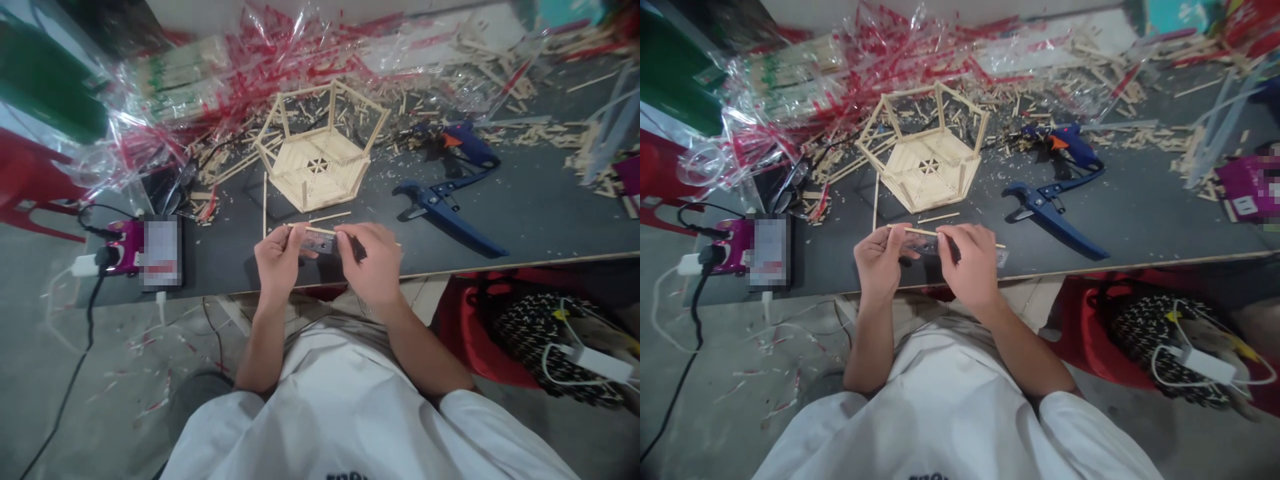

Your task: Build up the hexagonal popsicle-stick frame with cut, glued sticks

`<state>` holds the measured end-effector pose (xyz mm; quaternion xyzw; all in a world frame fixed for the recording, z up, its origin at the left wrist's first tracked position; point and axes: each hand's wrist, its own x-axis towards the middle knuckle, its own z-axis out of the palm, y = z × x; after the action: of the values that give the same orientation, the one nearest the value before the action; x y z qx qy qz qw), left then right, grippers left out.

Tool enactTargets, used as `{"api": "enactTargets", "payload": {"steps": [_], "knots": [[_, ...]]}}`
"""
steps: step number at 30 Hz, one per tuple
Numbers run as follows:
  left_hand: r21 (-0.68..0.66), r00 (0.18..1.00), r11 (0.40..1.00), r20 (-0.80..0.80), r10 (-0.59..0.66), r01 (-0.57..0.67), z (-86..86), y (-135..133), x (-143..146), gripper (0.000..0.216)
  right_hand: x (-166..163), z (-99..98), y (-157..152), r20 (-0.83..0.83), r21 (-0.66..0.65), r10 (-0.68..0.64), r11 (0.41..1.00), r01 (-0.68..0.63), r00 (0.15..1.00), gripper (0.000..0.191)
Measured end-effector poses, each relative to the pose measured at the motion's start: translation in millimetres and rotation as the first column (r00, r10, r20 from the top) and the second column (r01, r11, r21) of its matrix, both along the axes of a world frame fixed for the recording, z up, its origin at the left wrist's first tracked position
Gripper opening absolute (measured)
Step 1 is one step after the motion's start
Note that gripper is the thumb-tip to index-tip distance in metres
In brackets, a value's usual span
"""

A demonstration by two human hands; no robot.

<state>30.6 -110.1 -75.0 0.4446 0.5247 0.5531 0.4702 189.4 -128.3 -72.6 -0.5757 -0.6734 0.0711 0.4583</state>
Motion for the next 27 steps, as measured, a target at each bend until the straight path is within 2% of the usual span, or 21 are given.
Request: {"api": "enactTargets", "payload": {"steps": [3, 8, 16, 27], "knots": [[0.000, 1.000, 1.000, 0.003, 0.010, -0.010, 0.4, -0.2, 0.5, 0.037, -0.9, 1.5, -1.6, 0.013, -0.024, -0.016, 1.000, 0.016, 1.000, 0.016], [-0.007, 0.999, 1.000, -0.023, 0.029, -0.029, -0.1, -0.2, 1.3, 0.038, -4.3, 2.5, -5.7, 0.043, -0.080, -0.126, 0.988, 0.129, 0.991, 0.016], [0.014, 0.999, 0.999, -0.019, 0.029, -0.029, 3.0, -0.2, 2.1, 0.036, -7.4, 3.9, -7.1, -0.049, -0.130, -0.091, 0.988, 0.084, 0.995, 0.013], [0.003, 0.997, 0.999, -0.070, 0.042, -0.042, -0.7, -0.3, 0.4, 0.037, -9.1, 3.9, -4.2, -0.076, -0.125, -0.091, 0.989, 0.081, 0.993, 0.010]]}}
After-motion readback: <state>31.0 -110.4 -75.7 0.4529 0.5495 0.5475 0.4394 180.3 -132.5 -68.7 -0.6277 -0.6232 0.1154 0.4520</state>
